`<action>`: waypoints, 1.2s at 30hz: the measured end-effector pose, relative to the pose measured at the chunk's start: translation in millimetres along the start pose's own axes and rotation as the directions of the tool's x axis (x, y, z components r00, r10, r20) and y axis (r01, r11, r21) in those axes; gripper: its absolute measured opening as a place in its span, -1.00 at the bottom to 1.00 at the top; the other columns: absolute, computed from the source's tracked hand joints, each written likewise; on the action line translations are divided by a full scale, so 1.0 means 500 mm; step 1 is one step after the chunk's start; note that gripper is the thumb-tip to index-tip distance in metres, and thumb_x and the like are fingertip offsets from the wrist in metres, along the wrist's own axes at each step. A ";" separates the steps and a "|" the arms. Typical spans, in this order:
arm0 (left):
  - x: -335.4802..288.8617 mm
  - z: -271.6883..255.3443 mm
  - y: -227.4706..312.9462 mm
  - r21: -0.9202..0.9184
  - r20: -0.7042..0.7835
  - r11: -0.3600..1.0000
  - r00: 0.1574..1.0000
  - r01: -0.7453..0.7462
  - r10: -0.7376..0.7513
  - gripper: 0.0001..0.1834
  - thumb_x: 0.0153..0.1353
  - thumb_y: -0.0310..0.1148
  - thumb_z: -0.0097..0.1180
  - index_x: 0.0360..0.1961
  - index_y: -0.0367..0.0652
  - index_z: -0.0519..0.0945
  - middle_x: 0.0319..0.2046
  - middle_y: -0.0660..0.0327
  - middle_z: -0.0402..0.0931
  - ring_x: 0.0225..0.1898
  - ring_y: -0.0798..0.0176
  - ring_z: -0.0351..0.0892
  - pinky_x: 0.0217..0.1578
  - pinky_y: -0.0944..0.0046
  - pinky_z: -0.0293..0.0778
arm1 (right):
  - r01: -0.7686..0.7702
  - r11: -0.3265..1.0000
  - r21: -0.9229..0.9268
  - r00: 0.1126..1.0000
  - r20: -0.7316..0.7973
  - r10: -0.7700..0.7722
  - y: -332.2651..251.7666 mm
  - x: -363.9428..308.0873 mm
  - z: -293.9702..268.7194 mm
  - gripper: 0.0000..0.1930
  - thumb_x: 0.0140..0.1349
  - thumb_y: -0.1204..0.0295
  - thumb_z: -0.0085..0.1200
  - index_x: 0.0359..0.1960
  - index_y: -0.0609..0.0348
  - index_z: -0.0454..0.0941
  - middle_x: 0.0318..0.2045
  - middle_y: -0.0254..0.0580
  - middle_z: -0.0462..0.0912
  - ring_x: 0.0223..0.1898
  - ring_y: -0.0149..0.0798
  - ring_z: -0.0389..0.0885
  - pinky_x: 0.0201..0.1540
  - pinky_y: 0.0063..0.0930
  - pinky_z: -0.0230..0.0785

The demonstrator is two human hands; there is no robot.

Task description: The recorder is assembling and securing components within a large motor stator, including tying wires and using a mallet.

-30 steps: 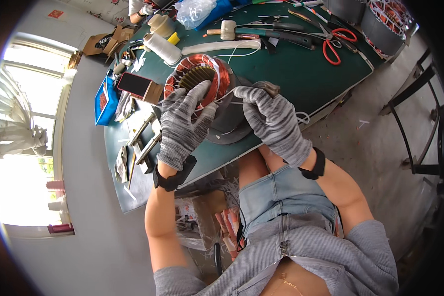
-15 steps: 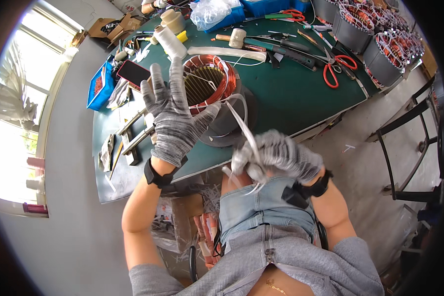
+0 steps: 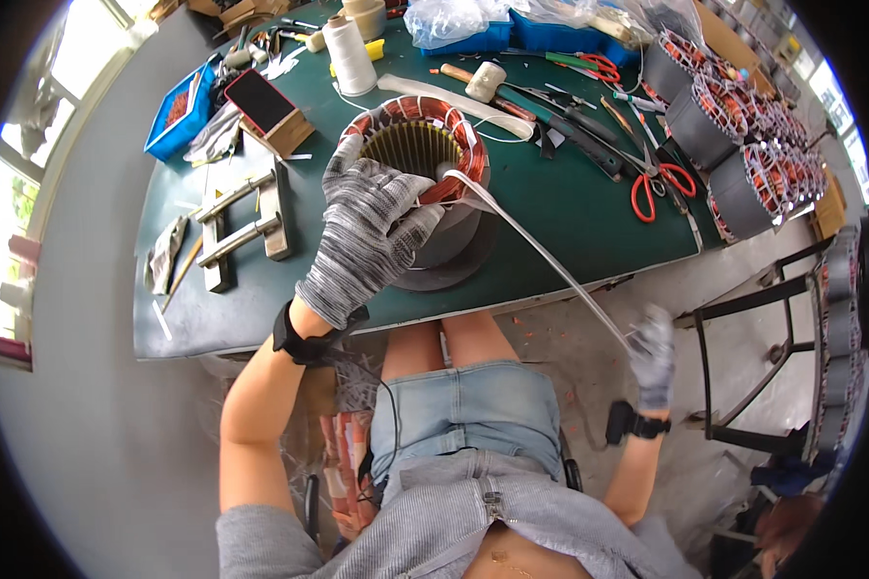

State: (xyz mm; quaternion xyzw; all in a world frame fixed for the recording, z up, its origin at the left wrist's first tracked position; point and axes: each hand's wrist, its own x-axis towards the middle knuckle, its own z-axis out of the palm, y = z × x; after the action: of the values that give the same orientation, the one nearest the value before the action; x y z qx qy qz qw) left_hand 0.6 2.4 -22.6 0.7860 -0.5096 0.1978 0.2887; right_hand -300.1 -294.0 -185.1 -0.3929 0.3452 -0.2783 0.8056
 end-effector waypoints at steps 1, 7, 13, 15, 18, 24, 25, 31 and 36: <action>0.011 0.002 0.000 -0.029 -0.025 1.000 1.000 -0.003 0.002 -0.77 -0.04 -0.33 0.20 -0.32 -0.15 0.58 -0.48 0.17 0.52 -0.23 0.06 0.47 0.24 -0.07 -0.07 | 0.052 0.984 0.168 0.995 0.071 -0.064 0.026 0.060 -0.296 -0.74 0.27 0.41 -0.12 -0.01 0.02 0.41 -0.25 -0.31 0.53 -0.36 -0.42 0.45 -0.28 -0.59 0.37; -0.001 -0.017 -0.047 -0.086 0.164 0.995 0.985 -0.044 0.057 -0.75 -0.01 -0.37 0.18 -0.26 -0.14 0.56 -0.45 0.19 0.51 -0.19 0.02 0.45 0.21 -0.03 -0.02 | 0.364 0.886 -0.287 0.910 -0.093 -0.404 -0.001 -0.032 0.083 -0.72 0.31 0.30 -0.15 0.00 0.10 0.35 -0.11 -0.22 0.41 -0.18 -0.29 0.45 -0.21 -0.45 0.44; 0.006 -0.026 -0.040 -0.043 0.170 0.989 0.974 -0.142 0.148 -0.72 0.05 -0.37 0.12 -0.18 -0.19 0.54 -0.34 0.11 0.52 -0.05 -0.05 0.42 0.27 -0.06 -0.07 | 0.932 0.032 -0.361 0.306 0.738 -0.601 -0.001 -0.048 0.562 -0.74 0.02 0.33 0.23 -0.31 0.16 0.48 -0.39 -0.09 0.52 -0.27 -0.05 0.49 -0.21 -0.30 0.34; 0.020 -0.023 -0.024 0.069 0.232 0.990 0.967 -0.126 0.106 -0.70 0.05 -0.36 0.11 -0.15 -0.18 0.54 -0.13 0.12 0.44 0.09 -0.06 0.29 0.27 -0.02 -0.04 | 0.838 0.463 -0.287 0.520 0.676 -0.522 0.026 -0.030 0.563 -0.81 0.08 0.36 0.18 -0.41 0.16 0.44 -0.50 -0.28 0.48 -0.40 -0.28 0.47 -0.28 -0.43 0.35; 0.007 -0.014 -0.004 0.260 0.222 0.957 0.972 -0.132 0.073 -0.63 0.02 -0.37 0.09 -0.08 -0.19 0.50 0.11 0.09 0.28 0.20 -0.06 0.15 0.26 0.05 0.01 | -0.275 0.961 0.026 0.706 0.685 0.183 0.011 -0.080 0.523 -0.84 0.24 0.35 0.01 -0.23 0.13 0.41 -0.56 -0.52 0.34 -0.50 -0.63 0.32 -0.40 -0.65 0.32; -0.008 0.018 0.047 0.315 0.163 0.943 0.973 0.104 -0.162 -0.67 -0.01 -0.44 0.02 -0.15 -0.25 0.45 -0.14 0.00 0.40 -0.08 -0.04 0.37 0.00 0.07 0.29 | 0.843 0.331 -0.424 0.463 0.885 -0.046 -0.082 -0.041 0.529 -0.69 0.24 0.56 -0.08 0.03 0.25 0.40 -0.27 -0.21 0.58 -0.36 -0.34 0.54 -0.28 -0.51 0.44; -0.007 0.027 0.045 0.272 0.078 0.953 0.984 0.132 -0.159 -0.71 -0.04 -0.45 0.01 -0.21 -0.23 0.46 -0.28 0.05 0.42 -0.23 -0.02 0.40 -0.13 0.05 0.32 | 0.857 0.469 -0.213 0.362 0.897 -0.254 -0.082 -0.048 0.571 -0.67 0.20 0.63 -0.07 0.03 0.27 0.39 -0.04 -0.08 0.52 -0.17 -0.20 0.56 -0.18 -0.42 0.44; -0.022 0.074 0.018 0.353 -0.277 0.933 0.960 0.068 0.035 -0.80 -0.13 -0.32 0.07 -0.42 -0.14 0.49 -0.41 0.09 0.47 -0.34 -0.03 0.46 -0.26 -0.01 0.39 | -0.483 0.809 0.335 0.726 0.669 0.157 0.043 -0.104 0.563 -0.92 0.22 0.33 -0.06 -0.41 -0.03 0.42 -0.71 -0.61 0.26 -0.72 -0.65 0.23 -0.75 -0.72 0.14; -0.024 0.082 -0.026 0.298 -0.363 0.954 0.919 -0.041 0.153 -0.84 -0.08 -0.28 0.02 -0.51 -0.13 0.45 -0.48 0.13 0.41 -0.39 0.05 0.42 -0.32 0.03 0.36 | -0.421 0.907 -0.022 0.787 0.488 0.377 -0.082 -0.151 0.633 -0.92 0.22 0.33 -0.04 -0.34 0.00 0.43 -0.54 -0.48 0.45 -0.53 -0.58 0.43 -0.46 -0.73 0.38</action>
State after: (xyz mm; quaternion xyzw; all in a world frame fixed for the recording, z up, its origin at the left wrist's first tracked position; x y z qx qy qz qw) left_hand 8.3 -12.1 -64.0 0.7391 -0.4483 0.4327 0.2561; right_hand -107.9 -122.3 17.4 -0.3316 0.1966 -0.0102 0.9227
